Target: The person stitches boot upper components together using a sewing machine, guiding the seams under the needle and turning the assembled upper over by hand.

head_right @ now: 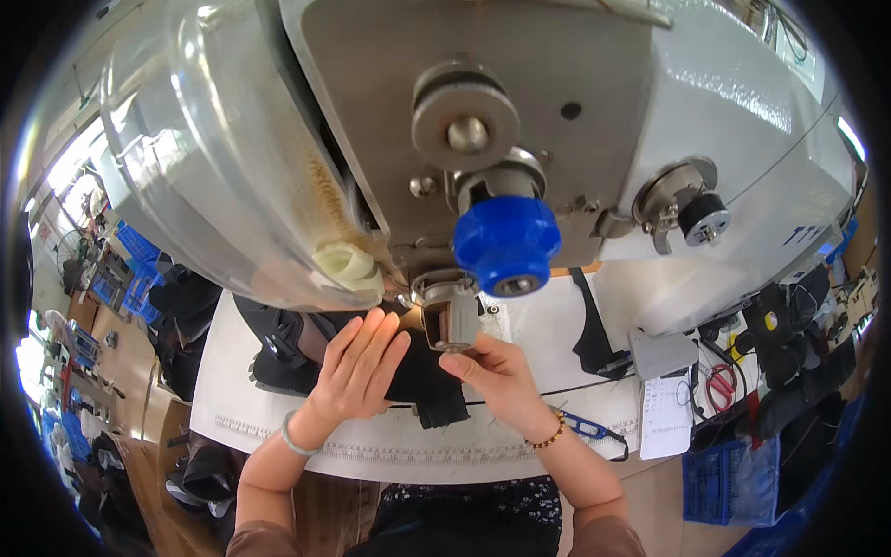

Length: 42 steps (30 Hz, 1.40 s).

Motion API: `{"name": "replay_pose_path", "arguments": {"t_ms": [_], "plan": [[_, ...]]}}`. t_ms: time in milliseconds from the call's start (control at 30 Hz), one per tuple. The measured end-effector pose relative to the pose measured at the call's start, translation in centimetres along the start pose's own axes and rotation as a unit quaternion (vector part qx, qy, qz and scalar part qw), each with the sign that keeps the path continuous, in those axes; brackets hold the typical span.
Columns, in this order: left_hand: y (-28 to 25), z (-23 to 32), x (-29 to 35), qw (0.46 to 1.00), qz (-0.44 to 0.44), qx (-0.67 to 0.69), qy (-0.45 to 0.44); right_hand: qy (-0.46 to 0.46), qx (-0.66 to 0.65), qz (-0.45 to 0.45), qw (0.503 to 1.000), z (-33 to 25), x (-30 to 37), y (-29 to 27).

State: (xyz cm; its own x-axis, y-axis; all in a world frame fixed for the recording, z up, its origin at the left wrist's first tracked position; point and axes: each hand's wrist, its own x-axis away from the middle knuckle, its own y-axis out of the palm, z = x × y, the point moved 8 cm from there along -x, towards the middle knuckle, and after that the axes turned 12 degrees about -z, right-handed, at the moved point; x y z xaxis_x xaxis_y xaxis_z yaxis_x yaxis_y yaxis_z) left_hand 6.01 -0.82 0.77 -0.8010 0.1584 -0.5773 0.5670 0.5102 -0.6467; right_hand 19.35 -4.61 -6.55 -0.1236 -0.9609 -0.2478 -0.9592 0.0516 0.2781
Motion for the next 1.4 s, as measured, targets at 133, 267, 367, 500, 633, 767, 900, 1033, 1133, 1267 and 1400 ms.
{"name": "replay_pose_path", "arguments": {"t_ms": [133, 267, 367, 500, 633, 767, 900, 1033, 1133, 1267, 1400], "plan": [[0.3, -0.2, -0.2, 1.000, 0.001, 0.005, -0.003, 0.008, -0.001, 0.007, 1.000, 0.1, -0.1, -0.4], [1.6, 0.0, 0.6, 1.000, 0.017, 0.003, 0.006, 0.017, -0.005, -0.034, 0.999, -1.0, 0.2, 0.3], [1.5, 0.2, 0.8, 1.000, 0.000, 0.010, 0.028, 0.020, -0.018, -0.056, 0.998, -0.9, 0.6, 0.2], [0.7, 0.3, 0.5, 0.998, 0.027, 0.050, 0.031, 0.044, 0.066, -0.037, 0.996, -1.6, 0.7, -0.2], [0.9, 0.2, 0.7, 0.998, 0.017, 0.067, 0.010, 0.006, 0.043, -0.012, 0.999, -0.8, 0.6, -0.4], [0.7, 0.0, 0.9, 0.997, 0.029, 0.064, -0.009, 0.005, 0.028, -0.029, 0.999, -1.3, 0.3, 0.1], [0.6, 0.0, 0.7, 0.998, 0.032, 0.054, 0.002, 0.007, 0.023, -0.024, 0.999, -1.0, 0.3, -0.1], [0.8, 0.0, 0.7, 0.997, 0.040, 0.063, -0.002, 0.004, 0.028, 0.009, 1.000, -1.0, 0.4, -0.3], [0.7, 0.3, 0.6, 0.998, 0.041, 0.053, 0.008, -0.023, 0.067, 0.016, 0.997, -1.7, 0.7, -0.2], [0.6, 0.2, 0.9, 0.996, 0.073, 0.053, 0.012, -0.026, 0.071, 0.007, 0.997, -1.8, 0.7, 0.2], [0.8, 0.0, 1.2, 0.994, 0.084, 0.063, 0.016, -0.036, 0.091, 0.009, 0.995, -1.2, 0.7, 0.1]]}}
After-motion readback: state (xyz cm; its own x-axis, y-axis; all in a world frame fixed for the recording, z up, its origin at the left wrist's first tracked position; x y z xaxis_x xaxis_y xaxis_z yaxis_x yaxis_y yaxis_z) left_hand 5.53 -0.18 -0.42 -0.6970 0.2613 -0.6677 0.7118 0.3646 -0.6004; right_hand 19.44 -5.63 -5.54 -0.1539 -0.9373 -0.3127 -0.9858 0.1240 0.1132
